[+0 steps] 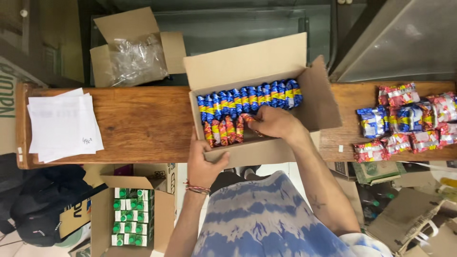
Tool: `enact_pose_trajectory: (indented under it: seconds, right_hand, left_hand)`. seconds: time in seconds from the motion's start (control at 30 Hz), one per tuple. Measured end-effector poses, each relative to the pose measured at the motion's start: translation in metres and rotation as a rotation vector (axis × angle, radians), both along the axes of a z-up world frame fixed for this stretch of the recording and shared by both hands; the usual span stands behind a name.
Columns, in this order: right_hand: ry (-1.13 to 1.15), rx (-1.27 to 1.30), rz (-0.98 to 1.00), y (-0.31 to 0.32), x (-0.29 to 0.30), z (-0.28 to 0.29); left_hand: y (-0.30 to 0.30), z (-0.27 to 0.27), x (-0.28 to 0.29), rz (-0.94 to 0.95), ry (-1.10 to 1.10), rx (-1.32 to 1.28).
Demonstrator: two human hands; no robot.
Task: The person picks up snack packs from a shelf and places them into a cardboard box, arranging them in neat rows.
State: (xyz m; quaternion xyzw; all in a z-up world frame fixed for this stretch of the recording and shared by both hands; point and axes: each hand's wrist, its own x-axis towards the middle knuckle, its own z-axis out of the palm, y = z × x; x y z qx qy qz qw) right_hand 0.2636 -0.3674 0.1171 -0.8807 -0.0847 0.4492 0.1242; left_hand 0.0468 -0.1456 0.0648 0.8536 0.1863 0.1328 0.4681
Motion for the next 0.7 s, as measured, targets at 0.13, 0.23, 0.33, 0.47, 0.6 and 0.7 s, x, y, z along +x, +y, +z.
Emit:
enact_pose_trajectory:
  seconds: [0.13, 0.23, 0.33, 0.47, 0.6, 0.7]
  right_hand:
    - [-0.027, -0.063, 0.069, 0.002, 0.003, -0.097]
    - [0.036, -0.010, -0.038, 0.030, -0.010, -0.065]
    - [0.001, -0.036, -0.031, 0.033, -0.010, -0.079]
    - [-0.031, -0.107, -0.065, 0.043, -0.017, -0.060]
    - [-0.074, -0.056, -0.193, 0.036, -0.030, -0.049]
    - [-0.206, 0.038, -0.098, 0.016, -0.044, -0.013]
  left_hand:
    - [0.002, 0.010, 0.003, -0.004, 0.035, -0.045]
    - [0.006, 0.015, -0.001, -0.045, 0.067, -0.059]
    - [0.008, 0.013, 0.001, -0.077, 0.077, -0.052]
    - [0.014, 0.002, 0.000, -0.085, 0.099, -0.026]
    - [0.013, -0.001, -0.004, -0.066, 0.084, 0.008]
    - [0.014, -0.002, 0.000, -0.047, -0.047, 0.120]
